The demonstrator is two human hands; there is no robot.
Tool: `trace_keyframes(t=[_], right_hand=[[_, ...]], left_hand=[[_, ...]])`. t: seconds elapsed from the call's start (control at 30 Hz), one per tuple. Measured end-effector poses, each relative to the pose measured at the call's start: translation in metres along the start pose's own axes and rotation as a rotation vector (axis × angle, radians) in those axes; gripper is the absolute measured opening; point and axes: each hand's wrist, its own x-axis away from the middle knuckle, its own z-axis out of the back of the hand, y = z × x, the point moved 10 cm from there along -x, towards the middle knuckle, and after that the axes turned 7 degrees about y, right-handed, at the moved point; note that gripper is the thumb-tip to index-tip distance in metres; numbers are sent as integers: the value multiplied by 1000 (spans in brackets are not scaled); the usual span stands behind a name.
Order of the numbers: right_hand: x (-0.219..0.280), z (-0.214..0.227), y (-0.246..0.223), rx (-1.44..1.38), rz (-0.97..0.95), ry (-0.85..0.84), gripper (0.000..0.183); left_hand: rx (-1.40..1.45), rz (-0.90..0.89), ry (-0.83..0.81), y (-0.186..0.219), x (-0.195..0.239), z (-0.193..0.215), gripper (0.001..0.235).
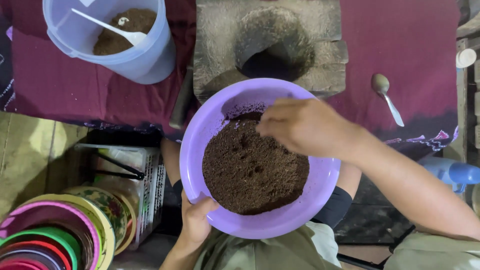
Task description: The person scoops a brown granular substance from a purple bowl into a stone mortar and grinds it with a pestle. They repeatedly transfer the ground material back into the bowl and continue grinding by hand.
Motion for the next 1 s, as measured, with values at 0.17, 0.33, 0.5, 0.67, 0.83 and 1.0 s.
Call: trace_keyframes(t=[0.17,0.33,0.5,0.67,0.83,1.0], right_hand=[[25,-71,11,209,-47,-236,31],[34,-92,10,178,-73,-342,11],[37,-95,8,168,-87,-398,18],[23,-59,-1,99,-66,-272,26],[-5,4,-14,-25,-6,-61,20],[-22,76,4,194,31,300,18]], left_hand=[[99,-32,-101,9,4,-14,19],[156,-43,-116,16,6,-20,17],[114,16,-89,4,8,-13,28],[72,-13,-71,14,11,-11,27],[51,-51,-73,20,15,-6,22],[-21,-40,-5,12,11,8,26]])
